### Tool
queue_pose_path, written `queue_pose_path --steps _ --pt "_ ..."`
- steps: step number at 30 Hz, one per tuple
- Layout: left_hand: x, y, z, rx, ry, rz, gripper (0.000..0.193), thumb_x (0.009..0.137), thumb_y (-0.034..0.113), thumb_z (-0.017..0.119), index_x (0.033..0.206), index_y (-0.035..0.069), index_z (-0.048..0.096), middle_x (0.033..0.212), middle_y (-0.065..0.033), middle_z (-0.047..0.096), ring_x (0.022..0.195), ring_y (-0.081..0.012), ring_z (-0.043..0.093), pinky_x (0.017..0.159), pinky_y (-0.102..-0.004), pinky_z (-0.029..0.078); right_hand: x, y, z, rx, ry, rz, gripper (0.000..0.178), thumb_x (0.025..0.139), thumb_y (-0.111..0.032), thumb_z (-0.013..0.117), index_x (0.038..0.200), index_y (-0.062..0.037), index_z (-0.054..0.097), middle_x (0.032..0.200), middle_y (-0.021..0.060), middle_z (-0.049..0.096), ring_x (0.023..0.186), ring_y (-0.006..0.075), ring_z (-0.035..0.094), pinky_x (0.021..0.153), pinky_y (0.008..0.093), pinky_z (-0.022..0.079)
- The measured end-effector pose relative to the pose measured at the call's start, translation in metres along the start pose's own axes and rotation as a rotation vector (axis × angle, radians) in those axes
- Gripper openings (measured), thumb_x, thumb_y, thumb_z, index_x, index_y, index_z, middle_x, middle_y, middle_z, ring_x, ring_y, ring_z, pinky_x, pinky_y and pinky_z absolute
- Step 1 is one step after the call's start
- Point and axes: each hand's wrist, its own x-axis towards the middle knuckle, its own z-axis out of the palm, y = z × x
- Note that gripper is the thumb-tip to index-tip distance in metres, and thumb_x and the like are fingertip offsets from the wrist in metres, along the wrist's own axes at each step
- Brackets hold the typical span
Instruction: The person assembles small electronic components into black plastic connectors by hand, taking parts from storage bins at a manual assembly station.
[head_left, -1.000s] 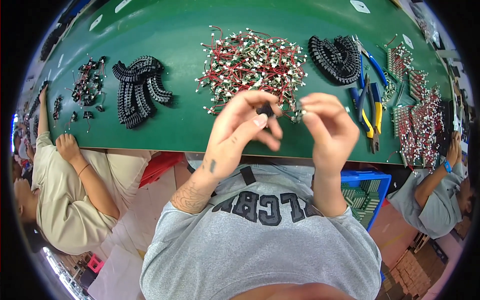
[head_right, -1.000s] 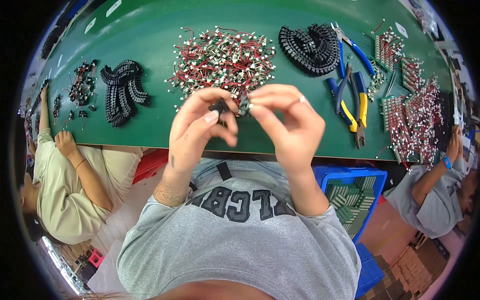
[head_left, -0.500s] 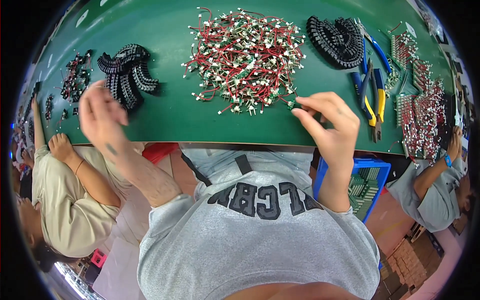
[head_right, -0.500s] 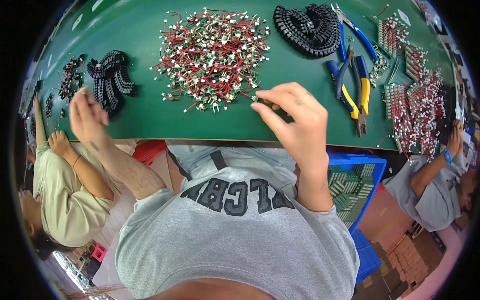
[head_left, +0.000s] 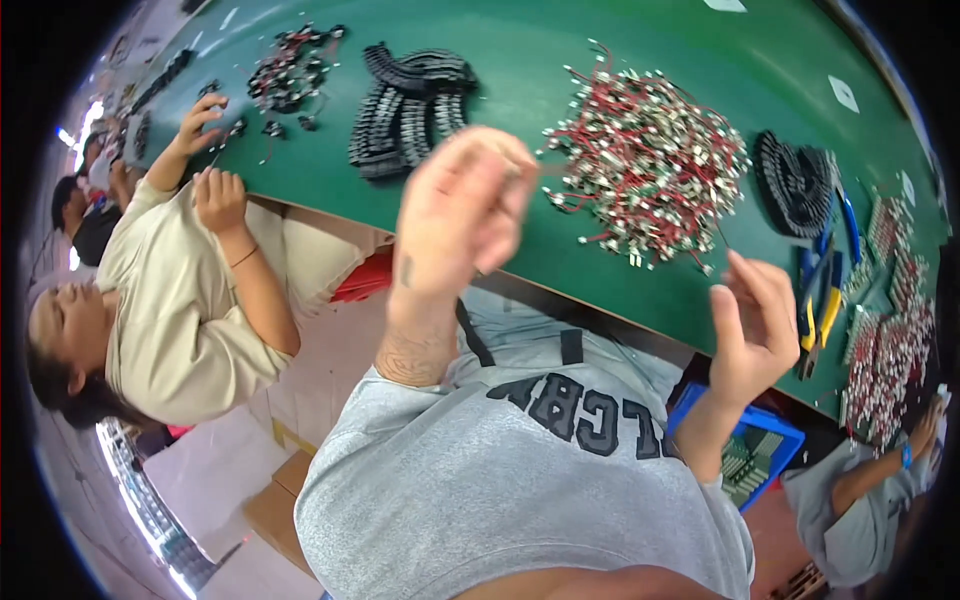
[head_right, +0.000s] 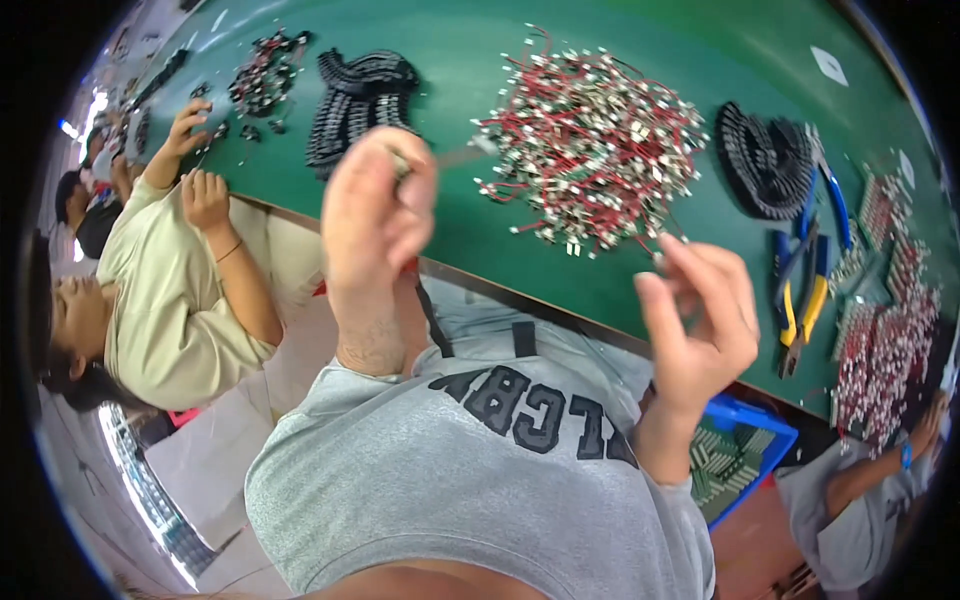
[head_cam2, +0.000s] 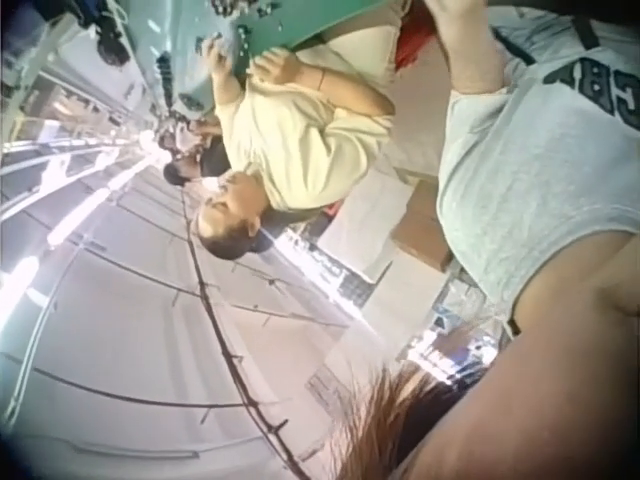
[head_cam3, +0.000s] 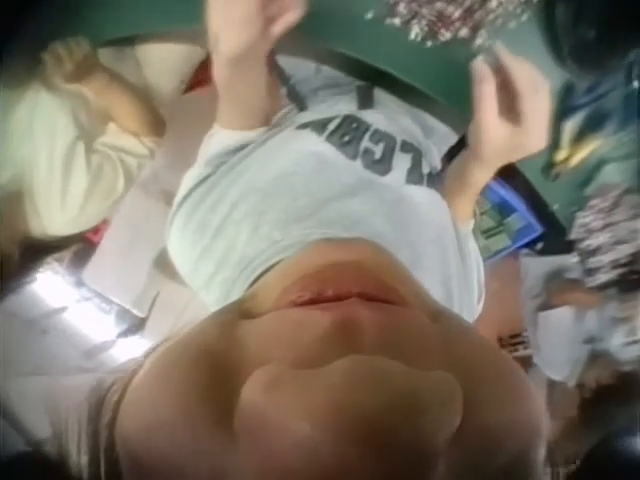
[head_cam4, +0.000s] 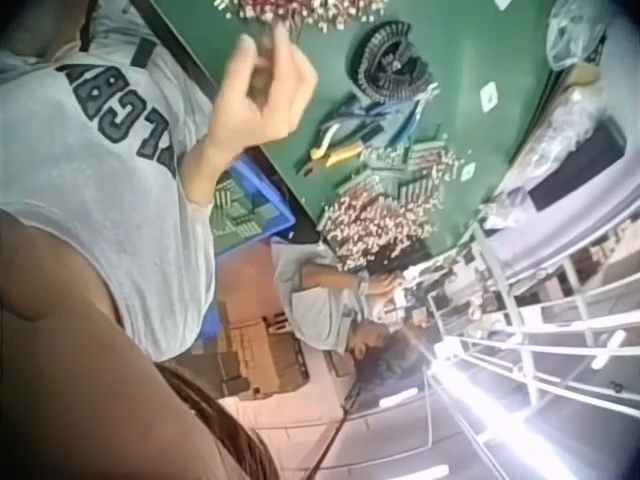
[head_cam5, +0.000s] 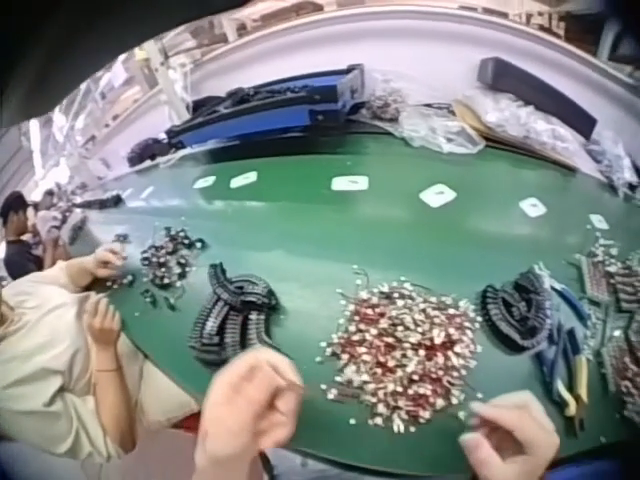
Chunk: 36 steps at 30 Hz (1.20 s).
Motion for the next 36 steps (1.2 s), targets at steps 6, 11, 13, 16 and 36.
queue_pose_path --steps 6,11,13,16,36 --pt "-0.011 -0.027 0.051 0.05 -0.141 -0.195 0.023 0.101 0.019 0.046 0.111 0.001 0.056 0.073 -0.0024 0.05 0.048 -0.0034 0.038 0.038 -0.0154 0.033 0.007 -0.014 0.05 0.562 -0.126 0.238 0.031 0.068 0.007 0.073 0.098 -0.0004 0.071 0.095 0.0064 0.061 0.078 0.0114 0.054 0.062 0.0199 0.041" --pt "-0.009 -0.034 0.059 0.19 -0.182 -0.239 0.026 0.101 0.019 0.044 0.117 0.0 0.053 0.076 -0.0031 0.05 0.053 -0.0051 0.04 0.043 -0.0155 0.037 0.008 -0.008 0.045 0.355 -0.052 0.059 0.025 0.07 0.006 0.072 0.094 -0.001 0.071 0.097 0.0069 0.061 0.083 0.0136 0.056 0.069 0.0219 0.045" --pt "-0.008 -0.034 0.058 0.187 -0.206 -0.279 0.027 0.101 0.018 0.044 0.12 -0.001 0.052 0.078 -0.0037 0.05 0.057 -0.0059 0.041 0.045 -0.0159 0.039 0.009 -0.007 0.042 0.242 -0.043 -0.053 0.023 0.071 0.006 0.071 0.092 -0.0013 0.072 0.097 0.0076 0.062 0.083 0.0146 0.056 0.071 0.0229 0.046" --pt "-0.009 -0.036 0.059 0.025 -0.233 -0.336 0.028 0.101 0.018 0.044 0.12 -0.001 0.052 0.08 -0.0046 0.051 0.059 -0.0065 0.041 0.045 -0.017 0.041 0.007 -0.005 0.037 0.198 -0.033 -0.085 0.021 0.072 0.007 0.07 0.091 -0.0012 0.071 0.098 0.0091 0.063 0.085 0.0157 0.058 0.073 0.0239 0.047" --pt "-0.013 -0.061 0.046 0.699 -0.257 0.267 0.023 0.088 0.013 0.063 0.108 0.003 0.06 0.079 -0.0009 0.053 0.057 -0.0078 0.047 0.048 -0.0207 0.04 0.018 0.033 -0.002 0.257 0.396 -0.017 0.015 0.081 0.006 0.061 0.094 0.0018 0.064 0.097 0.0171 0.066 0.079 0.0219 0.062 0.069 0.0262 0.048"
